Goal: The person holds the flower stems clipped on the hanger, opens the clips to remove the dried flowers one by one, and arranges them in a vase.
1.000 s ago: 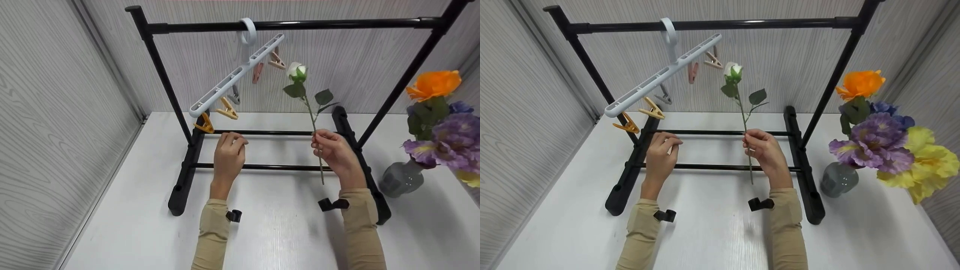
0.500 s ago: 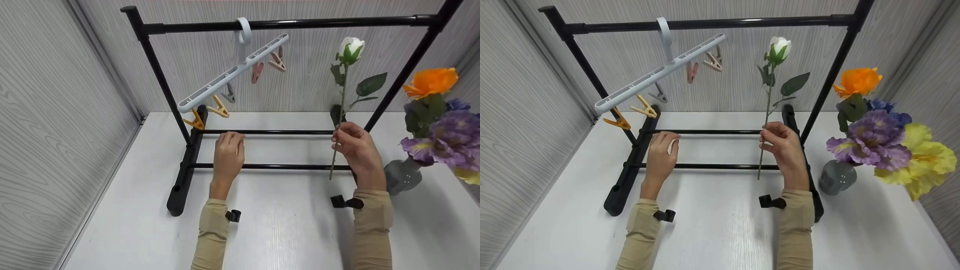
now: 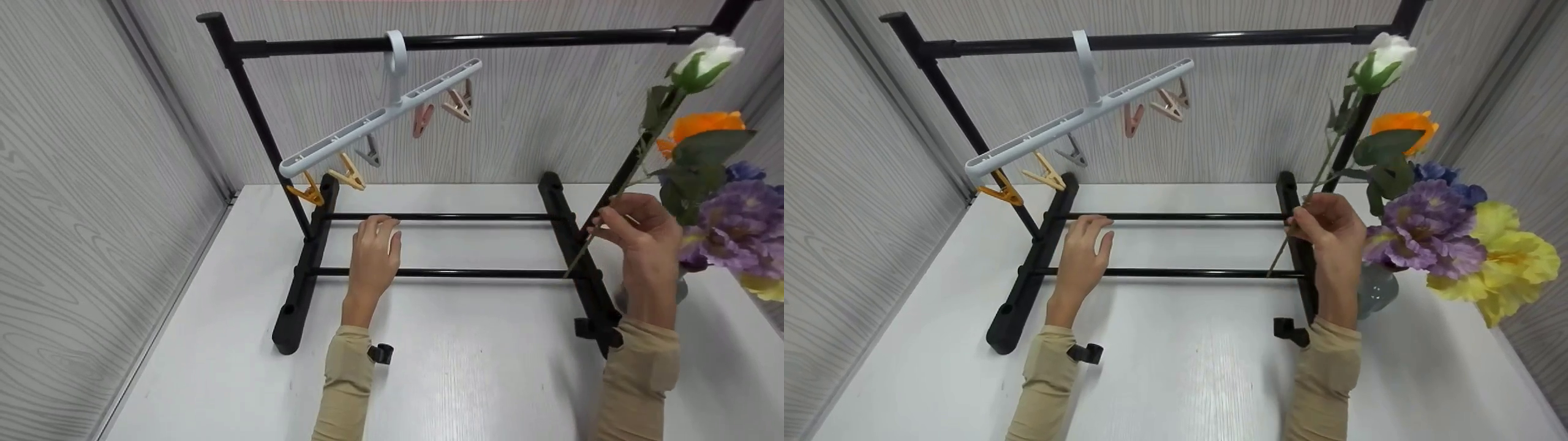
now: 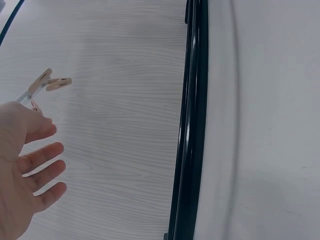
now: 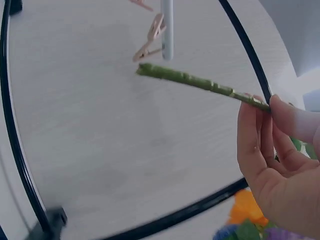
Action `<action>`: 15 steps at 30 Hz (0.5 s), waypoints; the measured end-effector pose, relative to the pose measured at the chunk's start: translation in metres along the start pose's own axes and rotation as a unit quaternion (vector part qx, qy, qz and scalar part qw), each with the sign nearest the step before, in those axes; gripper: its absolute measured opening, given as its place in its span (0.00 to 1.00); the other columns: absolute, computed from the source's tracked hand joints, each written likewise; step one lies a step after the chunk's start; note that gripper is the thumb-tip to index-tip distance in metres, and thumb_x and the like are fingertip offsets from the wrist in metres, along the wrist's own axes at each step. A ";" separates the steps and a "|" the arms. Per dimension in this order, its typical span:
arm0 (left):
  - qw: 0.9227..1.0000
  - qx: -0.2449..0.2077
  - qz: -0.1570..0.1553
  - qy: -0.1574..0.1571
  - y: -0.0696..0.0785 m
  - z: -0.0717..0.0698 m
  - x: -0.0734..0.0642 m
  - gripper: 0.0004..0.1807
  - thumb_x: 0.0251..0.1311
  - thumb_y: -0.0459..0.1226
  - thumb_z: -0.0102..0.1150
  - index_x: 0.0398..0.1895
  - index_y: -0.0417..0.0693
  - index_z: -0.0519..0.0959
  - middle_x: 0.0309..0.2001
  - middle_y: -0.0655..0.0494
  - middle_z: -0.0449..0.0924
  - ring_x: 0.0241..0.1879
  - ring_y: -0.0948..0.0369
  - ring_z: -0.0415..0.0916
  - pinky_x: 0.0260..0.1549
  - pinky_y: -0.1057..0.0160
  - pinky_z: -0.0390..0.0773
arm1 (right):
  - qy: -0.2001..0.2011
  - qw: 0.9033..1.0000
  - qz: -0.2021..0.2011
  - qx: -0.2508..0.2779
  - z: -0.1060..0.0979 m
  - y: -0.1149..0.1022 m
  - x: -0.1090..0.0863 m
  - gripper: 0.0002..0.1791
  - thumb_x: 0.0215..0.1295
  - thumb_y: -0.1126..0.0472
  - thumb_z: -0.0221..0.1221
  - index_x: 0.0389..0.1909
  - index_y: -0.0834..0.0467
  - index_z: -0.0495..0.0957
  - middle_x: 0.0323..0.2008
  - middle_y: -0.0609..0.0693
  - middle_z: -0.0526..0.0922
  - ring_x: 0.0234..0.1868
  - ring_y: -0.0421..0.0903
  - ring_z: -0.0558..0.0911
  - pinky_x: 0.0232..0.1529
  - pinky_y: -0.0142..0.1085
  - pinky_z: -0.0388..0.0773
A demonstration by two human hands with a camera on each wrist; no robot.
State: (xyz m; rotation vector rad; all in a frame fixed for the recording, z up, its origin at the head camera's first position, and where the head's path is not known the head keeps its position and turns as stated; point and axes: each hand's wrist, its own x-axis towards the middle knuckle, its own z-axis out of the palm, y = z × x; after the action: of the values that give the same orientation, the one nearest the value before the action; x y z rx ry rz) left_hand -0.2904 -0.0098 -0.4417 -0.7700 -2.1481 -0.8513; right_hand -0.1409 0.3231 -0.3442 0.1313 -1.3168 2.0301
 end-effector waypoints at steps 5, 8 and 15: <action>1.000 0.003 -0.009 -0.018 0.000 0.001 -0.002 0.15 0.67 0.37 0.55 0.53 0.41 0.77 0.54 0.44 0.72 0.55 0.50 0.69 0.52 0.51 0.70 | 0.081 0.994 -0.044 -0.059 -0.016 -0.011 0.002 0.18 0.48 0.79 0.67 0.41 0.77 0.74 0.31 0.63 0.78 0.27 0.54 0.82 0.33 0.42 0.82; 0.999 0.017 -0.007 -0.032 0.000 0.001 -0.002 0.18 0.68 0.39 0.54 0.57 0.41 0.75 0.59 0.41 0.69 0.60 0.46 0.65 0.57 0.46 0.66 | 0.109 0.984 -0.086 -0.110 -0.027 -0.015 0.003 0.17 0.49 0.77 0.68 0.41 0.78 0.75 0.31 0.63 0.79 0.27 0.53 0.82 0.33 0.38 0.82; 0.996 0.038 -0.033 -0.076 0.001 -0.002 -0.003 0.22 0.69 0.43 0.52 0.63 0.45 0.71 0.65 0.38 0.63 0.66 0.38 0.57 0.61 0.35 0.56 | 0.239 0.901 -0.184 -0.311 -0.039 -0.028 0.003 0.07 0.58 0.73 0.63 0.38 0.68 0.81 0.33 0.56 0.81 0.29 0.47 0.81 0.35 0.28 0.80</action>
State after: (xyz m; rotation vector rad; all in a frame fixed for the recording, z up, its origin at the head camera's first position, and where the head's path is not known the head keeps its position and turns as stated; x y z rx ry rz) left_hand -0.2874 -0.0108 -0.4424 -0.7500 -2.3372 -0.7593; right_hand -0.1159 0.3636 -0.3402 -0.3659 -1.4136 1.1509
